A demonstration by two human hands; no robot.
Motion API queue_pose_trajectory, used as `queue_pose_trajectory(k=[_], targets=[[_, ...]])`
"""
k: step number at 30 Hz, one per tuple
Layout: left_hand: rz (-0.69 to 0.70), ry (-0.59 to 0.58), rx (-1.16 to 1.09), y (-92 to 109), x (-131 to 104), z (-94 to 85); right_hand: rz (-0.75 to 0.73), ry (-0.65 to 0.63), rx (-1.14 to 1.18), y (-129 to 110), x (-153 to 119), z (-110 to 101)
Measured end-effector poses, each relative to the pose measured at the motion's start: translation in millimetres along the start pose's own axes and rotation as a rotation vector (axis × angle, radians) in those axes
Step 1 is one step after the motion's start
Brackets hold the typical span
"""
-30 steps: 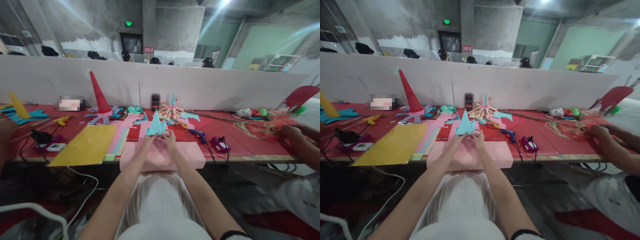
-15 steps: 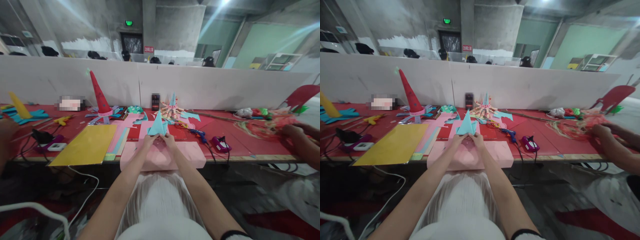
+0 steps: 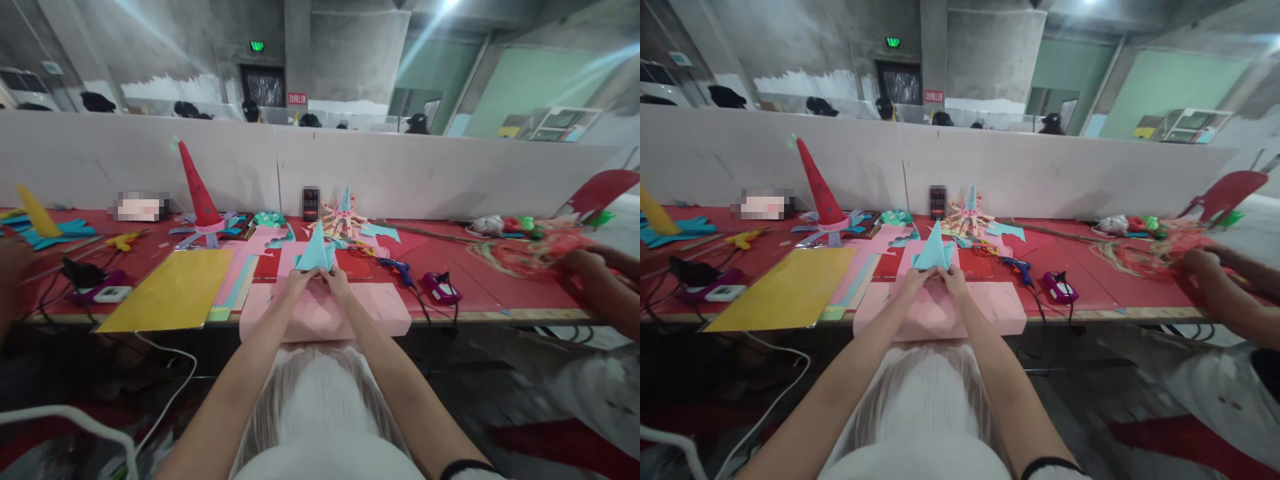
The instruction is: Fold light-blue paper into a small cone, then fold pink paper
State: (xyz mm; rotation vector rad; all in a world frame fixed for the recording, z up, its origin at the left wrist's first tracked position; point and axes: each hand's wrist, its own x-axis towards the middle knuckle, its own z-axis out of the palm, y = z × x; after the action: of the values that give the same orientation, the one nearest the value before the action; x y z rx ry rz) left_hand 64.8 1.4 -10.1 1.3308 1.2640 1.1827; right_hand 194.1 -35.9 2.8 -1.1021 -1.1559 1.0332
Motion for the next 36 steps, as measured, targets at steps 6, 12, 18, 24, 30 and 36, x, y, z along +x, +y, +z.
queue_pose_trajectory(k=[6, 12, 18, 24, 30, 36], targets=[[0.025, -0.008, -0.020, -1.5, 2.4, -0.4, -0.006, 0.008, 0.080, 0.3, -0.8, 0.6], [0.046, -0.030, -0.061, 1.1, -1.1, 1.8, -0.018, 0.032, 0.076, 1.6, 0.8, -1.0], [0.055, -0.041, -0.066, 8.8, -6.5, 2.5, -0.018, 0.027, 0.064, -0.1, -0.4, -0.7], [0.037, -0.014, -0.047, 16.6, -13.1, 1.3, -0.002, 0.021, 0.058, -2.8, -1.3, -0.6], [0.041, 0.020, -0.070, 20.3, -16.2, 1.3, 0.027, 0.066, 0.095, -2.2, -0.5, 0.3], [0.019, 0.001, -0.023, 19.3, -14.6, -0.5, 0.040, 0.071, 0.087, -0.9, 0.3, 0.8]])
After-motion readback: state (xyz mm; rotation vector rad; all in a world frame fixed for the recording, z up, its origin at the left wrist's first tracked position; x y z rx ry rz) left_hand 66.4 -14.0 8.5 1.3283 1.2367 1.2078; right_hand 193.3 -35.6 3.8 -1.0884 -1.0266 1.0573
